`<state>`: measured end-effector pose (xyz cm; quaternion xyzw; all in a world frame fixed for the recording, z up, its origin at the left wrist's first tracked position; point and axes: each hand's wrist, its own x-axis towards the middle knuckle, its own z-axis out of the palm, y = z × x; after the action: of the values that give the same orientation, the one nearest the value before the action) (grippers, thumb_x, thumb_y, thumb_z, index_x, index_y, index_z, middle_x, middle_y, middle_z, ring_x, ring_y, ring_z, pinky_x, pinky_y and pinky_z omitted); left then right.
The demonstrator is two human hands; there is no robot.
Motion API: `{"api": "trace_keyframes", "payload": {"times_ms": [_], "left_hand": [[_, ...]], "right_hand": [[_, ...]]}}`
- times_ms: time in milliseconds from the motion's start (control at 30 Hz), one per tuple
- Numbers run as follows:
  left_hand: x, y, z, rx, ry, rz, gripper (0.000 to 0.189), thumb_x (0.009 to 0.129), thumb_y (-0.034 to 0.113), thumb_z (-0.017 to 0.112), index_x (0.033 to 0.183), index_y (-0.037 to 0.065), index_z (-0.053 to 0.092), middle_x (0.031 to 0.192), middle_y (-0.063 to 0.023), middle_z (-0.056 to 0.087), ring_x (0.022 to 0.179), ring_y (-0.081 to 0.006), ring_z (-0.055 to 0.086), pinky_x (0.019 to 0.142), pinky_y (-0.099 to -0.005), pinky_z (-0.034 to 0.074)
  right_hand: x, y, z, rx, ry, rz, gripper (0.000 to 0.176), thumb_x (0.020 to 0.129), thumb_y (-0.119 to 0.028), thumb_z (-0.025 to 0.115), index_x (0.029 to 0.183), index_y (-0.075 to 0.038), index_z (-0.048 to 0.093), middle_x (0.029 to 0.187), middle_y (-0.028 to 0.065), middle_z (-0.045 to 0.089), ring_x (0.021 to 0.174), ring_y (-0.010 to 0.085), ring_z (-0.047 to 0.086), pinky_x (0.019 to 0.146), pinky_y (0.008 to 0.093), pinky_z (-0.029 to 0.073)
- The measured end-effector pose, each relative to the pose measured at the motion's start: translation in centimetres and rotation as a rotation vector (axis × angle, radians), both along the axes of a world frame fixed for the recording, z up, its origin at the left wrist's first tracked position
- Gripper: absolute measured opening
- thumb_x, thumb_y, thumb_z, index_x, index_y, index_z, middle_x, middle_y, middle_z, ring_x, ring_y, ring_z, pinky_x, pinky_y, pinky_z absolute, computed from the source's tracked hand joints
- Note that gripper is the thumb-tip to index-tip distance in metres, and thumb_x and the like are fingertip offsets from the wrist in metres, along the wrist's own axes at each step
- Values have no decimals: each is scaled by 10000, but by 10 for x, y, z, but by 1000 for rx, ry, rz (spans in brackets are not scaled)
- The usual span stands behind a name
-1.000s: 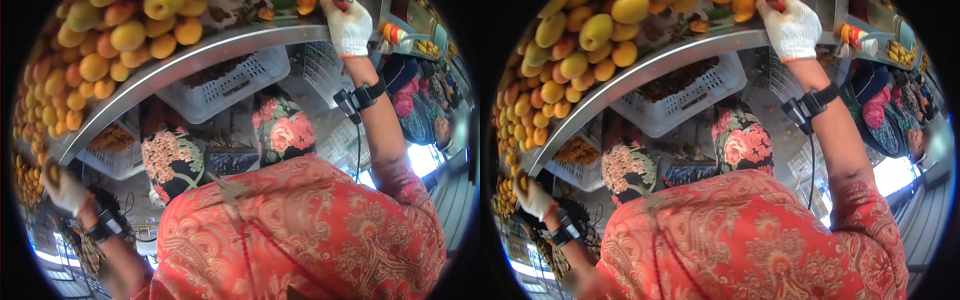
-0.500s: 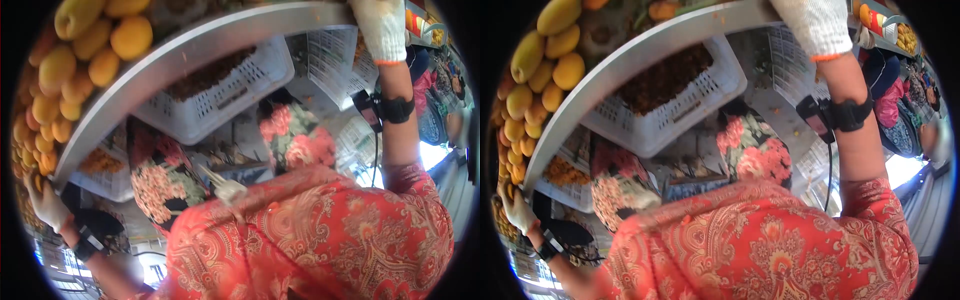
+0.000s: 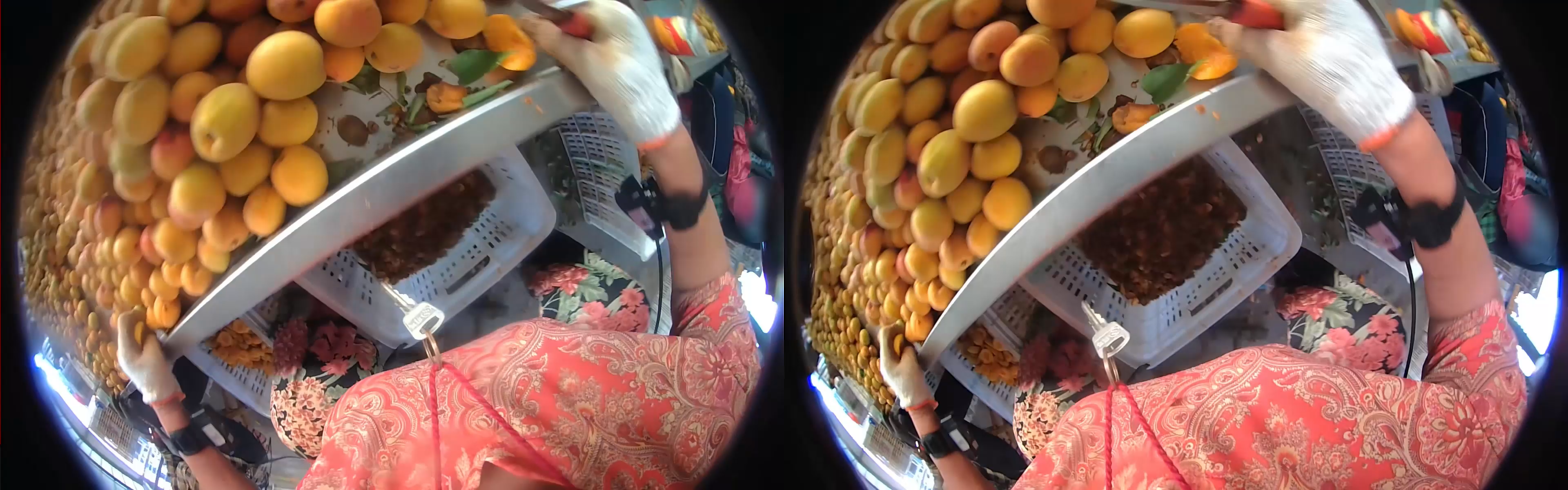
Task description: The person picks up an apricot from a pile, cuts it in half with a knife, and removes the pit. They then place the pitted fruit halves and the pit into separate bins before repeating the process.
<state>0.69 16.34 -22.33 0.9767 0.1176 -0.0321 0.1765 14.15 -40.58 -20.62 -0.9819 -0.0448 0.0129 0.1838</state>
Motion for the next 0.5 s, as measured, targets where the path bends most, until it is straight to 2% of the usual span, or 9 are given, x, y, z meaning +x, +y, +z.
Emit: {"api": "trace_keyframes", "payload": {"times_ms": [33,100,167,233,300,333,400,433,500], "left_hand": [[4,1,-11,62,-80,-99,301,789,-94,495,1045,4,618,944,-73,636,901,-160,599,843,-287,478],[11,-2,-24,-29,-161,-48,274,786,-63,521,1023,19,633,907,-95,655,868,-194,630,833,-311,491],[25,-37,-13,114,-99,114,250,785,-10,556,1009,48,650,856,-121,673,829,-249,656,791,-369,512],[40,14,-56,310,-425,-199,215,787,45,594,987,79,664,800,-136,674,769,-278,655,731,-416,513],[51,16,-57,323,-307,-114,323,826,39,574,1136,68,659,771,-120,686,772,-278,669,732,-438,520],[103,60,-89,296,-399,-161,323,826,39,574,1136,68,659,771,-120,686,772,-278,669,732,-438,520],[122,136,-164,498,-616,-347,554,905,18,509,1454,4,440,758,-50,678,560,-190,604,550,-316,522],[112,77,-92,486,-734,-406,554,905,18,509,1454,4,440,758,-50,678,560,-190,604,550,-316,522],[47,-23,24,-849,-559,177,330,860,-20,504,1129,101,652,1004,-63,682,751,-203,626,730,-343,537]], "right_hand": [[3,-4,-7,-32,-21,15,314,902,-316,720,771,-34,677,618,85,574,564,124,564,545,302,443],[21,-9,-26,108,-222,216,330,893,-317,719,770,-17,659,641,132,582,566,208,588,548,346,451],[12,-10,-4,-55,-293,199,257,882,-333,691,856,-77,689,709,162,656,707,339,658,615,405,500],[-21,-18,19,62,-646,270,180,866,-233,731,873,-55,707,746,188,646,688,364,640,592,388,490],[-74,-18,56,150,-659,184,147,843,-189,744,926,-68,731,801,168,690,731,332,683,628,382,525],[-88,-28,90,170,-752,144,110,825,-156,732,868,-57,713,773,163,682,691,331,675,611,392,525],[-137,-14,85,134,-848,114,84,780,-94,671,718,-68,622,694,164,616,687,357,632,697,374,510],[-167,-7,102,213,-871,111,98,816,-78,663,724,-74,629,691,146,625,702,313,639,747,358,505],[-143,0,48,691,-748,209,128,864,-109,672,751,-58,641,670,108,629,684,248,640,745,341,507]]}}
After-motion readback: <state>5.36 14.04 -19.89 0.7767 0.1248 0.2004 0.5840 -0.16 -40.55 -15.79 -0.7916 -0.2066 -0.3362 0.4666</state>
